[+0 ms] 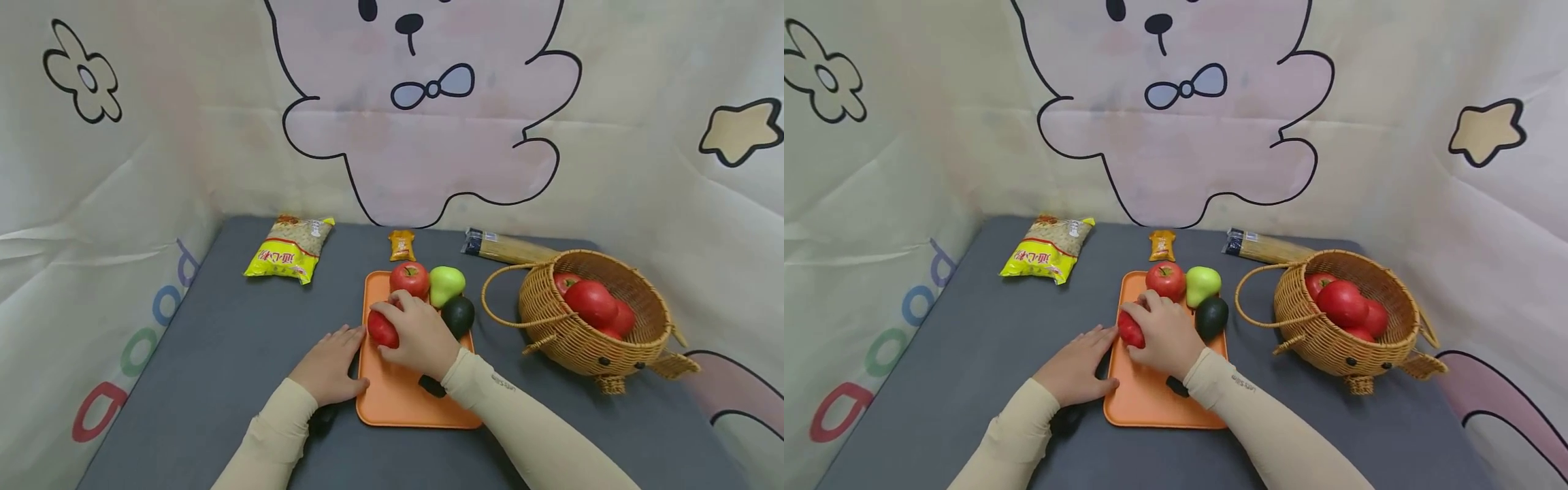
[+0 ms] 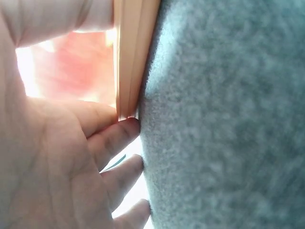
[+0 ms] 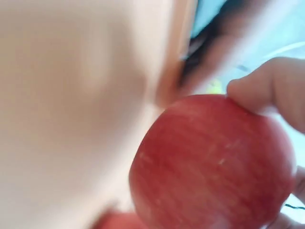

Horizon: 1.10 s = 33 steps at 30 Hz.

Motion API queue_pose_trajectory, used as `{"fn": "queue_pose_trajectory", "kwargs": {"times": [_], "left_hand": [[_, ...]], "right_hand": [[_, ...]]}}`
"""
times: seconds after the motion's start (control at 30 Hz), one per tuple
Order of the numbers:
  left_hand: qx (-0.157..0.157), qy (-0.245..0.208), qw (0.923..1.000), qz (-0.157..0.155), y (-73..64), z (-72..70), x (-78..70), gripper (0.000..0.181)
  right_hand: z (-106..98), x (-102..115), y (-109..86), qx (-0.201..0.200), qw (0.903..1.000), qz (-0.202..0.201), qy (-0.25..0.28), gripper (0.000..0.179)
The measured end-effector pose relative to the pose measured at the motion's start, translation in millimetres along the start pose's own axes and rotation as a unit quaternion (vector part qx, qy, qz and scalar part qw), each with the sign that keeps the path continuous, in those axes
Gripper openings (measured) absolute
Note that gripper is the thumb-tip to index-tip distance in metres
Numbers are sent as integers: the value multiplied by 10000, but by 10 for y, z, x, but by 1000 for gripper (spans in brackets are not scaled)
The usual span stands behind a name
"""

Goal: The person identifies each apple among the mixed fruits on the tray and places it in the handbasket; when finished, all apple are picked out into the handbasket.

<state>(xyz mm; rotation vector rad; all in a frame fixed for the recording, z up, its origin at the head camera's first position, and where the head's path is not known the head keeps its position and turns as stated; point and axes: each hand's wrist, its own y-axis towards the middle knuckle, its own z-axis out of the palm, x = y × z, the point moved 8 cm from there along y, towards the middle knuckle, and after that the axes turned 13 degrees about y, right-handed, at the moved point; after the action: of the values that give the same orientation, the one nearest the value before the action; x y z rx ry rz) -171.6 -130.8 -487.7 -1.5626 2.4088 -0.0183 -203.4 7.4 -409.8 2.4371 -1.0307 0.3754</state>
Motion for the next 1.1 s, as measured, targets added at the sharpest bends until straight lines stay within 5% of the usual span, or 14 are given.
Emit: {"fn": "queue_pose_trajectory", "kwargs": {"times": [0.17, 0.33, 0.47, 0.6, 0.8, 1.1], "left_hand": [[95, -67, 9999, 3, -2, 30, 6, 91], [215, -214, 9995, 64, -14, 42, 5, 93], [170, -228, 9995, 101, -12, 24, 14, 93], [121, -240, 9995, 141, -11, 7, 9, 93], [41, -227, 9995, 235, -15, 5, 11, 94], [196, -189, 9995, 139, -20, -16, 20, 94]], "right_hand": [[-607, 198, -368, -542, 9976, -216, 364, 62], [-1412, 147, -858, -1350, 9904, -315, 10, 66], [-2015, -266, -1226, -1845, 9799, 707, -262, 75], [-2470, -834, -1584, -2056, 9551, 2120, -246, 79], [-2780, -1487, -1958, -2031, 9239, 3244, 16, 83], [-2681, -2047, -2184, -1553, 9025, 4015, 112, 73]]}}
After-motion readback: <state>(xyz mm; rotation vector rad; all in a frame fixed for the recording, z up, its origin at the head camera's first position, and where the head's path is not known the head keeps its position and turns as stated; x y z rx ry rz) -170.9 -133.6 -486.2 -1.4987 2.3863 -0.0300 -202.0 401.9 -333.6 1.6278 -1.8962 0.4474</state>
